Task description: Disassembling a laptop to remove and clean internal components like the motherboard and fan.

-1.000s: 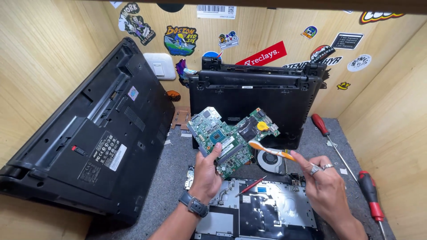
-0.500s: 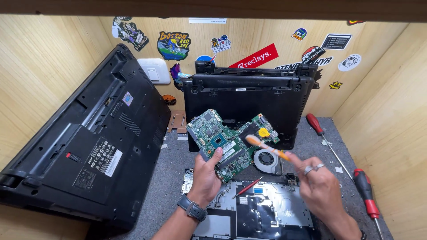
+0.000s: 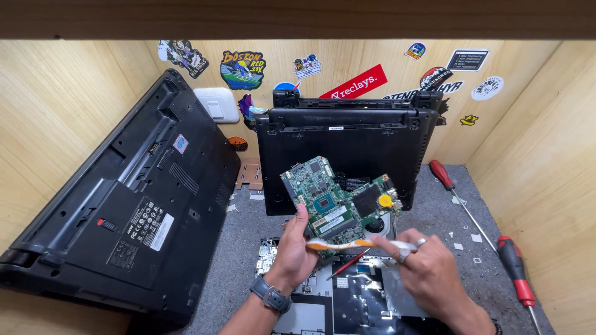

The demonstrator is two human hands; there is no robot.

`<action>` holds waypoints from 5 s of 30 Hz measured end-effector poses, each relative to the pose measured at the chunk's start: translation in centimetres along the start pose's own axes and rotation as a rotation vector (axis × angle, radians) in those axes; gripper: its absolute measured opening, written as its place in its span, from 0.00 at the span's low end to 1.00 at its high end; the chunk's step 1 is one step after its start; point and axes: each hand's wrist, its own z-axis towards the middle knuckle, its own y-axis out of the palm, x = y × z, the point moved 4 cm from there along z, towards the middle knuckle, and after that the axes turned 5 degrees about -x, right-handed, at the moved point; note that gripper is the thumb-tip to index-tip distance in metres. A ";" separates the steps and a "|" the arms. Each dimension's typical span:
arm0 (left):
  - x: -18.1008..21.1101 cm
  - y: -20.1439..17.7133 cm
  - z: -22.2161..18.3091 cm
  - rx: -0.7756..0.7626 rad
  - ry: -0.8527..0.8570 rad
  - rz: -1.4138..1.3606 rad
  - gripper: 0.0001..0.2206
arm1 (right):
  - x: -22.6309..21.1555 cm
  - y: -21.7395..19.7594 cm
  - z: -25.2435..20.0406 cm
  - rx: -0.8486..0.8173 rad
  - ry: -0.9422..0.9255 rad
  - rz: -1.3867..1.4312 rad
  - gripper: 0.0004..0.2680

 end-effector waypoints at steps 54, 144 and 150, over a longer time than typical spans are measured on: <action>0.4 2.2 -1.8 -0.249 -0.080 0.875 0.49 | 3.1 -3.6 -0.2 0.405 0.035 -0.152 0.08; 1.8 2.1 -2.6 -0.025 0.028 0.675 0.21 | 4.1 -4.4 -0.4 0.496 0.198 0.113 0.06; 0.9 1.7 -2.0 -0.071 -0.011 0.716 0.21 | 4.4 -3.9 -0.7 0.503 0.190 0.173 0.06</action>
